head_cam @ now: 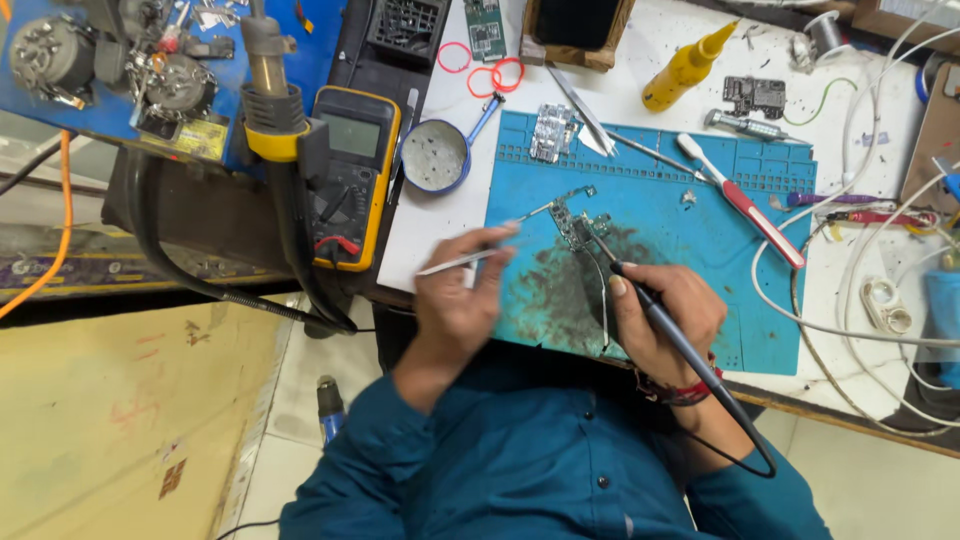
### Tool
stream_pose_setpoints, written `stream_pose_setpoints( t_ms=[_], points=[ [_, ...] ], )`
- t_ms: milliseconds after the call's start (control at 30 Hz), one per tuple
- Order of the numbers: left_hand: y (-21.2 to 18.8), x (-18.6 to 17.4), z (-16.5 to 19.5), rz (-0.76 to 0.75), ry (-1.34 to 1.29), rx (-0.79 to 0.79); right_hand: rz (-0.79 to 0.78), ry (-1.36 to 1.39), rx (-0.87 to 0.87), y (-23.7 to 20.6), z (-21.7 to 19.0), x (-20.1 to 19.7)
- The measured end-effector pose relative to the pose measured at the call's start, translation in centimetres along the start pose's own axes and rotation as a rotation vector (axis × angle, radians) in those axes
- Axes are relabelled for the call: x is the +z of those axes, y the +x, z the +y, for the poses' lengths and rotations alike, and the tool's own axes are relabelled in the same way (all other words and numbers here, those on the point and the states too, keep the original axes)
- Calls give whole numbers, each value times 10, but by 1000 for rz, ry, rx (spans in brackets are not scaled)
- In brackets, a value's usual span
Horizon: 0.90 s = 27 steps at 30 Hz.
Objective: The person solders components on a small circuit board at a repair workbench. They first use a hot air gun over the board, then hold the board with tweezers while applying a soldering iron to its contacts, repositioning the board and working on different points throughout the clip.
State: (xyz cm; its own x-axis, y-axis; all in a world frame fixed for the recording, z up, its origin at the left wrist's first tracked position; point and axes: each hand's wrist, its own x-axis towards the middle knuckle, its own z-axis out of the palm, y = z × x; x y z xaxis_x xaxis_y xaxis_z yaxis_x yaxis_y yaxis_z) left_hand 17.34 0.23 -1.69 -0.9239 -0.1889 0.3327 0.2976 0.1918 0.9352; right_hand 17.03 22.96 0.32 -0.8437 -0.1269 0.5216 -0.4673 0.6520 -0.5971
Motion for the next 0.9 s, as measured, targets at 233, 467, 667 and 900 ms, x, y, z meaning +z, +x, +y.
stream_pose_setpoints(
  t_ms=[233, 467, 667, 900],
  points=[
    [24, -42, -19, 211, -8, 16, -14, 29, 12, 4, 1, -2],
    [45, -37, -38, 293, 36, 106, -33, 40, 16, -3, 5, -4],
    [47, -32, -39, 290, 120, 43, -44, 62, 19, 1, 6, -4],
    [45, -31, -44, 298, 169, 49, -52, 63, 9, -5, 12, 0]
  ],
)
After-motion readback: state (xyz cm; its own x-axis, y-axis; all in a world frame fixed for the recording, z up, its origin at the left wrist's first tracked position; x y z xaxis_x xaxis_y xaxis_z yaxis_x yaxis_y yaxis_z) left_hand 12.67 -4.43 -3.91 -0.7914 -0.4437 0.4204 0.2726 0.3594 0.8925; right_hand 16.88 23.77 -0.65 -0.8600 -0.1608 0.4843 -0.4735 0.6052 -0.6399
